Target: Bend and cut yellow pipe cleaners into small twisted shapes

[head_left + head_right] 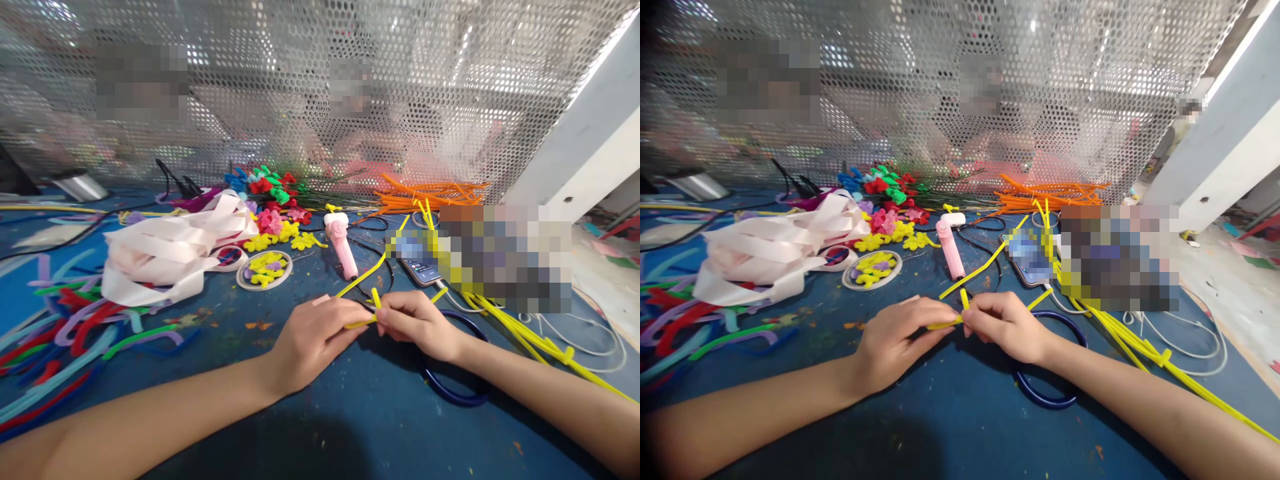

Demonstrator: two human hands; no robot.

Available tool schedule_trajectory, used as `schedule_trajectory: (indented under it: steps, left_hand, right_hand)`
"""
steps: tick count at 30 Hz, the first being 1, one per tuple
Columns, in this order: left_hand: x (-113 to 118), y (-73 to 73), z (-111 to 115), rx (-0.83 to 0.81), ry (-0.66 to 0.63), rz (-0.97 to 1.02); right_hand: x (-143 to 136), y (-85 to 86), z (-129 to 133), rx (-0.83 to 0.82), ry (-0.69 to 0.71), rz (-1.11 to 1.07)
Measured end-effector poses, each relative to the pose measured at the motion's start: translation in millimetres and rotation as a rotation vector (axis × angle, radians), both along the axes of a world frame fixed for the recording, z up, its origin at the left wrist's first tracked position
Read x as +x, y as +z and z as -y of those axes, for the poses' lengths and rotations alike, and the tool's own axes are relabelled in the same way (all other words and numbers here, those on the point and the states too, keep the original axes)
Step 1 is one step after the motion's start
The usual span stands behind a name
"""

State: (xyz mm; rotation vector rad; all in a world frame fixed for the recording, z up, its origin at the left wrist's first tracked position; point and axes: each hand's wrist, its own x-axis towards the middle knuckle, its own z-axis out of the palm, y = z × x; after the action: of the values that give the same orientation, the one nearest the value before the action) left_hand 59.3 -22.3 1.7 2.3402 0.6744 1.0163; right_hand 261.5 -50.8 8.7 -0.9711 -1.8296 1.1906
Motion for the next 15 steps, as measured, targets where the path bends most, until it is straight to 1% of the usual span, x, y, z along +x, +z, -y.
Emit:
schedule_trajectory:
  steps: [3, 5, 7, 9, 11, 13, 15]
  left_hand:
    - [-5.5, -2.0, -3.8, 0.227, -0.04, -0.03]
    - [-6.6, -4.6, -8.2, 0.36, -0.027, -0.002]
    - [-5.5, -6.7, -12.4, 0.435, -0.005, 0.005]
    - [-3.2, -7.7, -15.2, 0.432, 0.062, 0.011]
    - [-1.3, -7.5, -16.8, 0.381, 0.118, 0.028]
    - [-0.3, -7.0, -17.6, 0.31, 0.142, 0.041]
    - [0.0, -6.4, -18.1, 0.241, 0.139, 0.045]
  right_hand:
    - [-2.4, 0.9, 2.7, -0.196, 0.051, -0.091]
    - [-3.7, 0.3, 3.4, -0.251, 0.066, -0.105]
    - [-4.8, -1.3, 2.7, -0.262, 0.042, -0.14]
    - [-5.6, -3.4, 0.8, -0.265, 0.002, -0.195]
    - [-6.1, -5.0, -1.6, -0.271, -0.028, -0.239]
    - [-6.5, -5.6, -3.5, -0.276, -0.043, -0.253]
    - [-6.9, -5.6, -4.5, -0.278, -0.053, -0.254]
